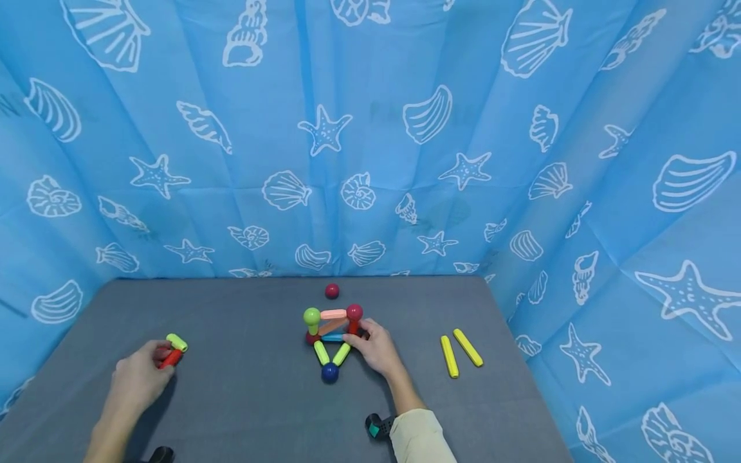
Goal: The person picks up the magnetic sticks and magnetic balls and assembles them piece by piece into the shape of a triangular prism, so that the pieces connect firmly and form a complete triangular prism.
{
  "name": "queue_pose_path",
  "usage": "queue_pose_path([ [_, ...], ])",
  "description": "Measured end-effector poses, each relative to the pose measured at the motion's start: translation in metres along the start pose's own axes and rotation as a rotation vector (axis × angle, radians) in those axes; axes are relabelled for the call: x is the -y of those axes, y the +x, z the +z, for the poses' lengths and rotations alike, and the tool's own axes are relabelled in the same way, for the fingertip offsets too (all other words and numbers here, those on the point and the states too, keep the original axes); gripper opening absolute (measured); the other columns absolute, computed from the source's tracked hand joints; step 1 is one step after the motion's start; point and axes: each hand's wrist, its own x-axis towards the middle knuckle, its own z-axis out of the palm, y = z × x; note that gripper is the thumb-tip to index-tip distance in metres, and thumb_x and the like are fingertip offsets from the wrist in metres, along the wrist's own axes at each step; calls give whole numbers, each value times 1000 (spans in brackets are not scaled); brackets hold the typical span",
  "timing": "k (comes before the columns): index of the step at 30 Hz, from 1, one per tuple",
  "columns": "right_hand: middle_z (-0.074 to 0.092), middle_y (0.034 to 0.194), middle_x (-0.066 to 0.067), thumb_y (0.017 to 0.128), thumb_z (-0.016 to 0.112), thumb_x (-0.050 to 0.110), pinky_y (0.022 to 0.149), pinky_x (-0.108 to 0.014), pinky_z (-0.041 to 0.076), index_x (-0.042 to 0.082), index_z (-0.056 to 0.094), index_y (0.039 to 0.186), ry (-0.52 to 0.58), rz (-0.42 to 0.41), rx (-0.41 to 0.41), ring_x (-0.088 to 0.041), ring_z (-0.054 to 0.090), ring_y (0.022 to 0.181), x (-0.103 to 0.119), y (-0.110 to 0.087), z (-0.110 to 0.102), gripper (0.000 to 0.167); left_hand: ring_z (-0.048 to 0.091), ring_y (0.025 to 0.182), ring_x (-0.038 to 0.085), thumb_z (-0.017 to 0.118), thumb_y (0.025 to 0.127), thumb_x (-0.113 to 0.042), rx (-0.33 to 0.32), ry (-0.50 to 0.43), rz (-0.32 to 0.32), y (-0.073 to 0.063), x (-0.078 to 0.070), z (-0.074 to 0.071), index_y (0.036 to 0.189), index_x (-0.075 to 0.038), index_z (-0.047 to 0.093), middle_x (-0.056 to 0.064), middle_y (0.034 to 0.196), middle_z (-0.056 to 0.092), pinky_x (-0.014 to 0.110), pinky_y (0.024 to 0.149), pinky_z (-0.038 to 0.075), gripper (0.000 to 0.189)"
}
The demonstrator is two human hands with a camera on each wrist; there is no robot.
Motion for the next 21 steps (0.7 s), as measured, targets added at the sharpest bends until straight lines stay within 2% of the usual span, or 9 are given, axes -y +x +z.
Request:
queue_pose_path([
  [3,57,90,0,93,75,32,66,-23,39,16,72,103,8,-4,-4,-14,51,77,0,0,0,20,63,102,47,73,85,-6,11,3,11,-1,-4,-10,136,7,53,31,118,64,58,82,49,56],
  [6,58,92,0,93,75,33,67,-24,39,16,72,106,6,-1,0,-14,51,79,0,-1,0,22,61,104,45,73,86,-9,13,-15,41,-4,-12,-18,134,5,57,31,119,61,58,82,50,53],
  [10,58,91,-1,93,75,34,67,-24,39,16,72,106,5,3,3,-14,52,80,1,-1,1,22,65,101,35,72,89,-11,6,-147,138,-12,-35,-13,126,-2,62,23,116,64,45,79,56,39],
  [13,58,91,-1,93,75,34,67,-24,40,16,72,105,8,0,-4,-15,52,79,1,-1,1,22,69,100,24,75,90,-11,19,-311,228,-20,-64,4,118,-9,61,14,111,68,32,77,60,31],
  [17,59,92,0,94,75,33,68,-24,40,18,72,106,2,3,-3,-14,52,79,1,-2,1,20,70,99,17,83,85,-10,92,-516,315,-34,-112,39,110,-15,65,5,105,70,24,79,61,31],
  [21,60,93,0,94,75,34,69,-24,40,19,73,108,-2,1,-9,-14,53,81,1,-1,1,21,71,99,14,85,82,-10,174,-604,435,-47,-152,76,109,-16,70,-1,103,72,22,81,60,31],
])
